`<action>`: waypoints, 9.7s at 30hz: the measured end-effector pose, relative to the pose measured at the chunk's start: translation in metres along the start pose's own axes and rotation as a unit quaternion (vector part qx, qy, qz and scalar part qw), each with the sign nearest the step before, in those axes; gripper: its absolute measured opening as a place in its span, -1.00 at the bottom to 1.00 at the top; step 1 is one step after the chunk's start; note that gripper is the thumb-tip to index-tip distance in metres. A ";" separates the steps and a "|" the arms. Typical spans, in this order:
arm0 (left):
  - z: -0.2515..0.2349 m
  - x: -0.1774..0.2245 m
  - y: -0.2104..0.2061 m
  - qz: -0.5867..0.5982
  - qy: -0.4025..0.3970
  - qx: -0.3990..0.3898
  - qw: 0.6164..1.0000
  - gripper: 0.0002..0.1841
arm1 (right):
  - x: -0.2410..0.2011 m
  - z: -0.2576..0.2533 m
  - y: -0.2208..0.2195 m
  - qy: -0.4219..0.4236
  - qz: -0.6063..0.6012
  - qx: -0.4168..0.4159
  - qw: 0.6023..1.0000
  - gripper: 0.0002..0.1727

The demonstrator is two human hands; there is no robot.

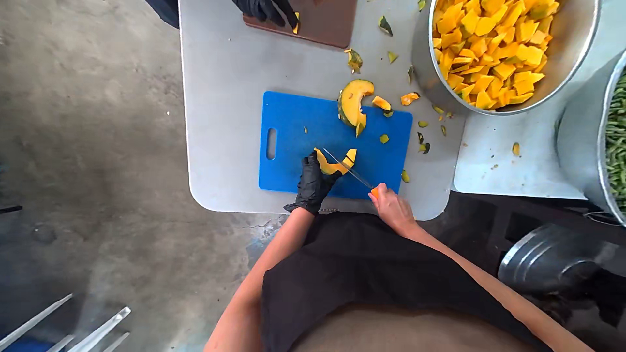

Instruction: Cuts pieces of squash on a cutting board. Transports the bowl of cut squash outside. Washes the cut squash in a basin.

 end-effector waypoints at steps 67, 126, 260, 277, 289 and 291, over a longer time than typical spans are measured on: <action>0.010 0.032 -0.005 -0.168 0.054 -0.091 0.980 -0.17 | -0.016 -0.022 -0.015 0.023 -0.083 -0.041 0.995 -0.51; 0.010 -0.007 -0.010 -0.007 -0.198 0.026 0.980 -0.50 | 0.006 0.008 0.006 0.096 -0.054 0.008 0.994 -0.52; 0.011 0.019 0.005 -0.035 -0.299 0.088 0.950 -0.58 | 0.006 0.014 0.004 -0.020 -0.116 0.181 0.976 -0.61; -0.037 0.009 -0.021 -0.120 -0.420 -0.037 0.899 0.12 | 0.103 0.087 -0.062 -0.101 -0.199 0.264 0.938 -0.59; -0.051 0.055 -0.084 -0.295 -0.334 0.051 0.894 -0.57 | 0.159 0.041 -0.009 -0.079 -0.225 0.169 0.956 -0.58; -0.050 0.060 -0.084 -0.312 -0.327 0.054 0.891 -0.61 | 0.173 0.033 -0.004 -0.065 -0.224 0.156 0.960 -0.58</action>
Point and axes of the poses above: each hand's wrist, its own z-axis away from the middle knuckle, its own y-axis out of the back of the hand, x = y × z, the point moved 4 cm from there along -z, towards the middle knuckle, and after that the axes turned 3 degrees about -y, right-handed, at the moved point
